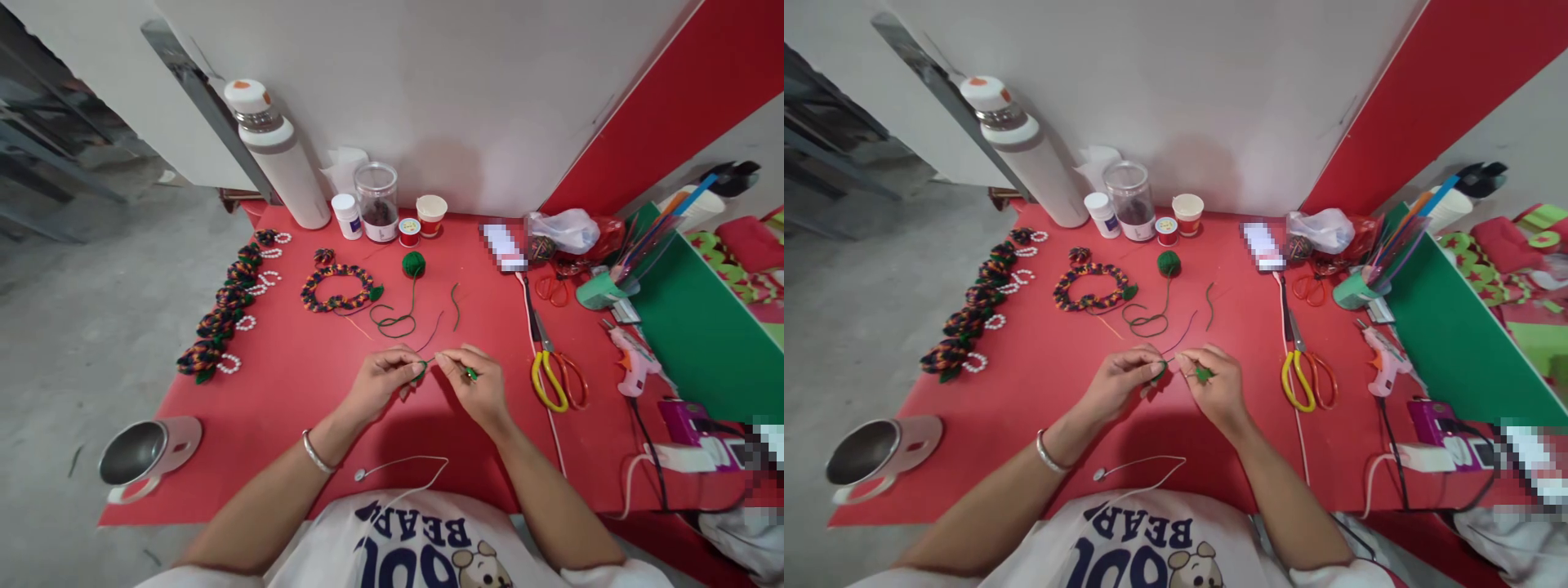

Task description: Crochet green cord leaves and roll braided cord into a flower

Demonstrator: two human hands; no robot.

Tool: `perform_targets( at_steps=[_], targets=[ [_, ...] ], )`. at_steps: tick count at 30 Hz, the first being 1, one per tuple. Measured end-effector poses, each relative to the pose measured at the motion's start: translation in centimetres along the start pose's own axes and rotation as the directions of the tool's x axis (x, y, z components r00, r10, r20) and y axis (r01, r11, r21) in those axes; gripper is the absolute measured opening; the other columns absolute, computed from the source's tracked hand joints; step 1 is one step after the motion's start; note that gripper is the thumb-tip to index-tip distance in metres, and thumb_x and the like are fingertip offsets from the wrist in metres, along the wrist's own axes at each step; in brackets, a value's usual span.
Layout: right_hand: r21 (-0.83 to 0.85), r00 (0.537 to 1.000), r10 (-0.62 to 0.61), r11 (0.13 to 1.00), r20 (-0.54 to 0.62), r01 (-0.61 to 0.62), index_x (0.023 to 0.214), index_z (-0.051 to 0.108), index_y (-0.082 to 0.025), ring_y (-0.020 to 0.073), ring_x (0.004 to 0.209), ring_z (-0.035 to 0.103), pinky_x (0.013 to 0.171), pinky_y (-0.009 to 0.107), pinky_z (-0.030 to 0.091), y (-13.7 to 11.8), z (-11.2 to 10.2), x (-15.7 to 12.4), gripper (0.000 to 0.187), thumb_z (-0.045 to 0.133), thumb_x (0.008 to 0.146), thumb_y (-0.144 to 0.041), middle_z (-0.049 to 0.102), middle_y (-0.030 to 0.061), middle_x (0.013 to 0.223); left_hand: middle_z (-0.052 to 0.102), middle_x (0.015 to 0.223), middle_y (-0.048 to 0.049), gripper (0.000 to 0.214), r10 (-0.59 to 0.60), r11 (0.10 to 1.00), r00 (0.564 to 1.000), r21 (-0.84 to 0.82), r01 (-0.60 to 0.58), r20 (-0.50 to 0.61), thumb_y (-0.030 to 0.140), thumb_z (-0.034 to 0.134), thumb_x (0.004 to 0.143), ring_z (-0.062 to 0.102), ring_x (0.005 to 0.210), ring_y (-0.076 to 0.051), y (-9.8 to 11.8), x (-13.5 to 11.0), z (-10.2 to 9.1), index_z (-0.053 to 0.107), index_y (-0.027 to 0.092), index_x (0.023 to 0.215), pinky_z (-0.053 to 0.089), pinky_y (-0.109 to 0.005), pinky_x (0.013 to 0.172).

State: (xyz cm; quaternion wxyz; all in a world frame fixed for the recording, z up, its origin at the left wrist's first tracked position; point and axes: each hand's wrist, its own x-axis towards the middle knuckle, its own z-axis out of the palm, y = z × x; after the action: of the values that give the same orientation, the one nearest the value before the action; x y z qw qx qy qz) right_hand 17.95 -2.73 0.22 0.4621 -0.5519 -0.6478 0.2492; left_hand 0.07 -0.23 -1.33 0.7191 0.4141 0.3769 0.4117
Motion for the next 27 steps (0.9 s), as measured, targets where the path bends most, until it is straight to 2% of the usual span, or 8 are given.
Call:
perform_targets(
  at_steps=[6,9,12,17,19,21,24,27],
  targets=[
    [0.041,0.999,0.034,0.999,-0.036,-0.033,0.082,0.073,-0.019,0.0114,0.055,0.049,0.058,0.026,0.043,-0.2,-0.3,-0.1,0.018,0.063,0.093,-0.029,0.059,-0.0012,0.063,0.061,0.071,-0.0012,0.019,0.013,0.999,0.998,-0.051,-0.01,0.057,0.029,0.079,0.079,0.051,0.046,-0.006,-0.3,-0.1,0.0,0.072,0.012,0.076,0.04,-0.022,0.043],
    [0.061,0.996,0.09,0.994,-0.006,-0.09,0.08,0.074,-0.019,0.0116,0.055,0.05,0.058,0.026,0.043,-0.2,-0.4,0.2,0.02,0.064,0.092,-0.032,0.059,-0.0015,0.061,0.062,0.071,-0.0017,0.019,0.014,0.998,0.998,-0.058,-0.01,0.06,0.029,0.078,0.08,0.05,0.045,-0.006,-0.5,-0.2,0.1,0.072,0.012,0.076,0.04,-0.021,0.042],
    [0.097,0.986,0.16,0.982,0.046,-0.164,0.08,0.076,-0.02,0.0132,0.059,0.055,0.058,0.025,0.045,-0.2,-0.4,0.6,0.021,0.065,0.09,-0.035,0.064,0.0003,0.065,0.063,0.065,-0.001,0.021,-0.023,0.997,0.999,-0.079,0.025,0.027,0.031,0.079,0.079,0.051,0.044,-0.007,-0.6,-0.1,0.2,0.071,0.012,0.078,0.042,-0.021,0.042],
    [0.229,0.961,0.264,0.934,0.078,-0.275,0.099,0.076,-0.021,0.0176,0.075,0.066,0.07,0.028,0.052,-0.2,-0.1,0.6,0.023,0.063,0.088,-0.037,0.075,0.0048,0.087,0.065,0.058,-0.0007,0.03,-0.099,0.99,0.993,-0.111,0.091,-0.068,0.036,0.083,0.073,0.053,0.04,-0.009,-0.7,0.2,0.5,0.071,0.011,0.084,0.043,-0.021,0.036],
    [0.243,0.954,0.298,0.922,0.047,-0.3,0.099,0.075,-0.02,0.0153,0.069,0.062,0.065,0.027,0.05,-0.2,0.0,0.5,0.022,0.063,0.086,-0.034,0.073,0.0041,0.085,0.066,0.059,-0.0013,0.035,-0.108,0.986,0.987,-0.139,0.091,-0.121,0.035,0.087,0.068,0.056,0.041,-0.011,-0.7,0.4,0.6,0.069,0.011,0.085,0.044,-0.021,0.036],
    [0.242,0.944,0.327,0.913,0.045,-0.328,0.105,0.073,-0.02,0.0098,0.054,0.05,0.053,0.024,0.043,-0.2,0.2,0.4,0.026,0.065,0.083,-0.031,0.072,0.0028,0.086,0.067,0.058,-0.0018,0.039,-0.112,0.984,0.982,-0.155,0.089,-0.152,0.033,0.089,0.063,0.06,0.043,-0.014,-0.7,0.6,0.6,0.067,0.011,0.087,0.045,-0.021,0.036],
    [0.241,0.929,0.35,0.898,0.119,-0.369,0.122,0.066,-0.021,0.0051,0.044,0.031,0.042,0.022,0.03,-0.2,0.4,0.3,0.046,0.072,0.078,-0.031,0.072,0.0008,0.089,0.068,0.059,-0.0025,0.042,-0.109,0.986,0.984,-0.14,0.089,-0.14,0.03,0.09,0.06,0.064,0.048,-0.016,-0.8,0.6,0.6,0.066,0.011,0.089,0.047,-0.021,0.037],
    [0.254,0.927,0.36,0.891,0.106,-0.376,0.125,0.064,-0.021,0.0066,0.046,0.037,0.044,0.022,0.035,-0.2,0.8,0.3,0.05,0.074,0.076,-0.03,0.07,-0.0016,0.081,0.069,0.064,-0.0028,0.04,-0.115,0.99,0.987,-0.097,0.104,-0.116,0.027,0.089,0.061,0.066,0.051,-0.016,-0.8,0.4,0.6,0.065,0.012,0.089,0.048,-0.021,0.039]
  ],
)
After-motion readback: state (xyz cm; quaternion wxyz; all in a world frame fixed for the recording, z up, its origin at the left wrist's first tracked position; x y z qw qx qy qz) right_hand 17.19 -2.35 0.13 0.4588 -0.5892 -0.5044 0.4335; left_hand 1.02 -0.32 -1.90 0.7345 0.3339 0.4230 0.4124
